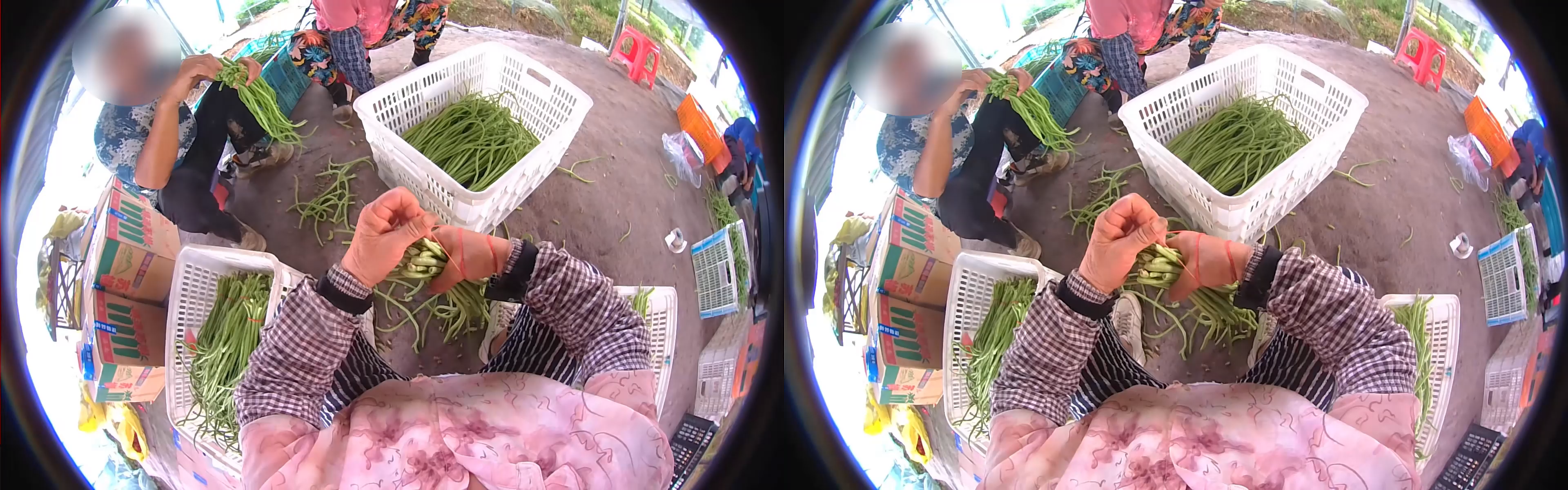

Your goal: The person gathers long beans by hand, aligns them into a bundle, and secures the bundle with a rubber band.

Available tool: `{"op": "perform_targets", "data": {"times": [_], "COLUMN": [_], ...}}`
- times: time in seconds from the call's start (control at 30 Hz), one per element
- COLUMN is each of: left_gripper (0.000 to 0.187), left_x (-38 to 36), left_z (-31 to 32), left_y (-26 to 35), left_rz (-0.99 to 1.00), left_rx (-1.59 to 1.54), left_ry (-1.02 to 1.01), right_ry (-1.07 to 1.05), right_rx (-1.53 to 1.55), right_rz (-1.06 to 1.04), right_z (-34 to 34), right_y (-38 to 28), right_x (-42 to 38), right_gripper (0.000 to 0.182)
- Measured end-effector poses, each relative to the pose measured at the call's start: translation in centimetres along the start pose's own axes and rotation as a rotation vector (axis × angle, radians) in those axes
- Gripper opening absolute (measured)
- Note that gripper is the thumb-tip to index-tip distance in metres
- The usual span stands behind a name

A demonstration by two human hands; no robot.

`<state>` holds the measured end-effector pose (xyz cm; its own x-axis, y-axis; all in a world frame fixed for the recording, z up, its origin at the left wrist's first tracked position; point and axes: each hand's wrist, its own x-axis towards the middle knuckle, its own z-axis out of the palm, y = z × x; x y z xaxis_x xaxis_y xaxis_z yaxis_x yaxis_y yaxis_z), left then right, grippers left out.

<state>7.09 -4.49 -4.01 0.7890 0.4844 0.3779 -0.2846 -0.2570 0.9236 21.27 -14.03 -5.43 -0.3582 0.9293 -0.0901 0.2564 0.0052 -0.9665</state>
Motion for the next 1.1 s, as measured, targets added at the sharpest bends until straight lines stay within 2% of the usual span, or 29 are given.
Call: {"op": "perform_targets", "data": {"times": [0.03, 0.07, 0.1, 0.17, 0.2, 0.23, 0.3, 0.33, 0.37, 0.43, 0.47, 0.5, 0.57, 0.6, 0.63, 0.7, 0.73, 0.77, 0.8, 0.83, 0.87, 0.9, 1.0, 1.03, 1.07, 1.1], "left_gripper": [0.019, 0.017, 0.017, 0.020, 0.031, 0.031, 0.033, 0.036, 0.036, 0.038, 0.040, 0.040, 0.040, 0.035, 0.035, 0.026, 0.019, 0.019, 0.020, 0.027, 0.035, 0.035, 0.039, 0.038, 0.037, 0.037], "left_x": [0.0, 0.2, 0.2, 0.2, 0.2, 0.0, -0.5, -0.6, -0.6, -0.5, -0.5, -0.2, 0.3, 0.5, 0.6, 0.4, 0.5, 0.5, 0.5, 0.4, 0.4, 0.2, 0.1, -0.2, -0.2, -0.2], "left_z": [0.0, 0.0, -0.5, -2.2, -2.4, -2.7, -3.1, -2.9, -2.7, -2.2, -1.7, -1.6, -1.6, -1.8, -1.9, -1.9, -2.1, -2.2, -2.1, -2.2, -3.4, -3.4, -2.7, -2.0, -1.4, -1.2], "left_y": [0.1, 0.6, 0.6, 0.6, 1.0, 1.1, 1.4, 1.9, 1.7, 1.0, 0.9, 0.8, 0.4, 0.4, 0.7, 1.4, 0.8, 0.9, 0.9, 1.0, -0.8, -0.8, -0.7, -0.5, -0.8, -1.3], "left_rz": [-0.174, -0.166, -0.163, -0.062, -0.006, 0.004, 0.148, 0.195, 0.204, 0.138, 0.025, 0.030, 0.029, 0.016, 0.020, -0.045, 0.010, 0.017, -0.080, -0.176, -0.176, -0.174, -0.272, -0.236, -0.253, -0.250], "left_rx": [-0.219, -0.296, -0.294, 0.154, 0.217, 0.220, 0.196, 0.263, 0.264, 0.073, -0.119, -0.115, -0.703, -0.927, -0.925, -1.125, -1.133, -1.131, -1.061, -0.990, -0.964, -0.961, -0.735, -0.731, -0.671, -0.710], "left_ry": [0.068, 0.157, 0.154, 0.105, 0.132, 0.125, 0.191, 0.249, 0.238, 0.222, 0.224, 0.222, 0.011, -0.057, -0.058, 0.036, -0.051, -0.049, -0.002, 0.047, -0.052, -0.041, 0.160, 0.195, 0.225, 0.172], "right_ry": [-0.016, 0.003, 0.006, 0.038, 0.044, 0.105, 0.237, 0.426, 0.439, 0.300, 0.325, 0.325, 0.356, 0.423, 0.422, 0.474, 0.424, 0.418, 0.405, 0.391, 0.353, 0.342, 0.379, 0.426, 0.360, 0.389], "right_rx": [0.009, 0.009, 0.007, 0.023, 0.018, 0.038, 0.083, 0.224, 0.223, 0.336, 0.452, 0.450, 0.711, 0.739, 0.736, 0.952, 0.986, 0.981, 1.068, 1.157, 1.199, 1.201, 1.171, 0.761, 1.037, 1.016], "right_rz": [0.022, -0.013, -0.016, 0.010, 0.005, -0.054, -0.172, 0.179, 0.170, -0.224, -0.193, -0.199, -0.162, -0.104, -0.106, -0.109, -0.127, -0.128, -0.162, -0.195, -0.190, -0.185, -0.068, -0.088, -0.095, -0.022], "right_z": [0.0, 0.1, 0.1, -0.1, -0.3, -0.5, -1.0, -1.7, -1.8, -1.8, -1.5, -1.2, -0.8, -0.7, -0.6, -0.7, -0.9, -0.8, -0.5, -0.3, -0.2, 0.0, 0.3, 0.2, 0.3, 0.7], "right_y": [-0.1, -0.3, -0.4, -0.7, -0.8, -0.8, -0.4, 5.0, 4.2, 0.9, 0.1, -0.1, -0.3, -0.4, -0.6, 0.0, 0.7, 1.1, 1.3, 1.3, 1.2, 0.8, -0.3, 0.4, 0.7, -0.6], "right_x": [-0.1, -0.1, -0.2, -0.5, -0.5, -0.6, -1.0, 0.7, 0.3, -0.4, -0.5, -0.4, -0.3, -0.2, -0.2, 0.0, 0.3, 0.4, 0.4, 0.4, 0.3, 0.0, -0.6, -0.7, -0.2, -0.4], "right_gripper": [0.036, 0.034, 0.034, 0.032, 0.032, 0.030, 0.024, 0.021, 0.021, 0.023, 0.024, 0.024, 0.024, 0.023, 0.023, 0.023, 0.022, 0.022, 0.021, 0.020, 0.018, 0.018, 0.026, 0.026, 0.026, 0.023]}}
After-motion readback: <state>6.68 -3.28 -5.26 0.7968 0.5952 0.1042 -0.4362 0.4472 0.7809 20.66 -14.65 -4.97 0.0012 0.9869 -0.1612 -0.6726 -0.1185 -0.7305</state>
